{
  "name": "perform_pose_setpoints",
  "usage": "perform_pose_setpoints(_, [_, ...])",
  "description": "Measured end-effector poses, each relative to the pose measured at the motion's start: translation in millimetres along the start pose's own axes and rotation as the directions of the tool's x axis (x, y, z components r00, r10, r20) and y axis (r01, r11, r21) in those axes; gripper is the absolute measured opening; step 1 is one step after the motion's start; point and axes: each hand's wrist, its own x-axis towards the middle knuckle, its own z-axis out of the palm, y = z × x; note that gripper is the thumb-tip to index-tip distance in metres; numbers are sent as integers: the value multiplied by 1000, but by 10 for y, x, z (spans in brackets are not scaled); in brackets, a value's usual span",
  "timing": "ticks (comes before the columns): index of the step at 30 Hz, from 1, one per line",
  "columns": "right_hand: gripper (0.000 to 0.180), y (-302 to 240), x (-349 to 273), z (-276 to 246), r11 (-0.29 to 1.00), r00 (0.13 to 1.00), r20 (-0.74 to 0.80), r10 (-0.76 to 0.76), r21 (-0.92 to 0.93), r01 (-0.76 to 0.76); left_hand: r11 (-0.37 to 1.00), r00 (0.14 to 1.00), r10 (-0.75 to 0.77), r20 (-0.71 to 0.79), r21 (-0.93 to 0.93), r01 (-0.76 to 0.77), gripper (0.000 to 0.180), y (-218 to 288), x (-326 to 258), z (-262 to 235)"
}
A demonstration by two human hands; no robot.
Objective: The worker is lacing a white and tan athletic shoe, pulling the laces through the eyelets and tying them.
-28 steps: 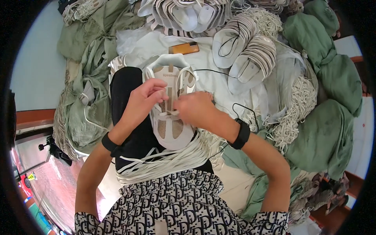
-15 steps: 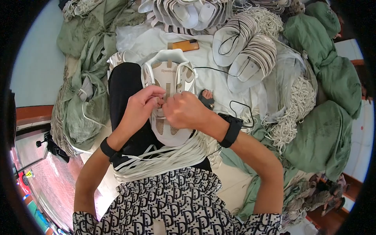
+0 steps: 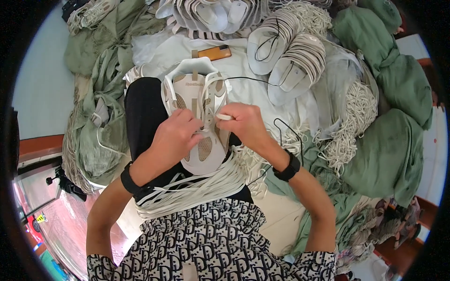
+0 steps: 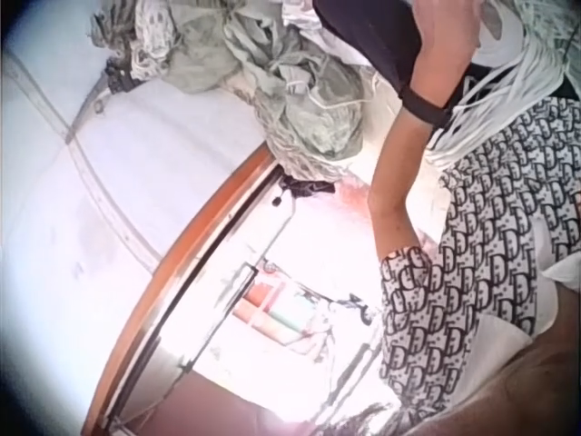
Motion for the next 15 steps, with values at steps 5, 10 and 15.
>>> perform_pose_setpoints(5, [14,212,-37,116,997,1000,8,-23,72,22,982,995,80,61,167,-89,15,-10,68,70])
perform_pose_setpoints(10, [14,227,5,242,954,997,10,74,291,-74,976,993,103,60,187,-112,13,-26,83,72])
perform_pose_setpoints(15, [15,226,27,307,857,975,99,199,466,-222,921,979,187,-79,361,-147,17,-16,-39,55])
